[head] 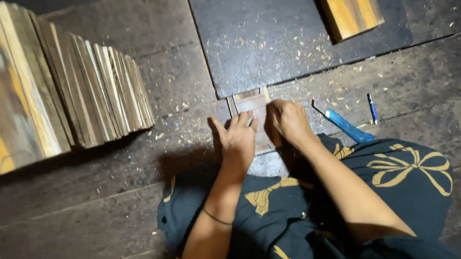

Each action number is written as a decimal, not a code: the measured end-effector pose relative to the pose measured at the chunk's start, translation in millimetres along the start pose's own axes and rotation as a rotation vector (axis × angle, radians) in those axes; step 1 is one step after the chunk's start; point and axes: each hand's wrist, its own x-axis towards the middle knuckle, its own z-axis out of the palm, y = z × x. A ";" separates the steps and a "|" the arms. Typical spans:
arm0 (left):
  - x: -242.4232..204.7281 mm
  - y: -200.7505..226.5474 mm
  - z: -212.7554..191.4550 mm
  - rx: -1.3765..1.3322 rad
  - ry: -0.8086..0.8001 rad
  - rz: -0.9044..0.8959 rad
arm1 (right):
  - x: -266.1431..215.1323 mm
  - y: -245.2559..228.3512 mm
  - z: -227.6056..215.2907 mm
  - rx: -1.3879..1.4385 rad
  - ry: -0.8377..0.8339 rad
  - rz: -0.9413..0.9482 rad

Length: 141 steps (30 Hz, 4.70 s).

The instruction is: Marking and scoring thin wooden boards using a pen and a utility knife in a workshop.

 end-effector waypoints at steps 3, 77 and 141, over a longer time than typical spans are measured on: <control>3.8 -0.2 -6.6 0.118 0.016 -0.001 | -58.2 -11.1 -15.1 -0.036 -0.108 -0.021; -18.6 -8.2 43.3 -0.995 0.012 -0.451 | -69.6 -20.8 22.3 0.066 0.192 -0.056; 38.0 -40.9 181.3 -1.609 0.354 0.050 | 9.6 -353.3 -134.9 0.640 0.441 -0.913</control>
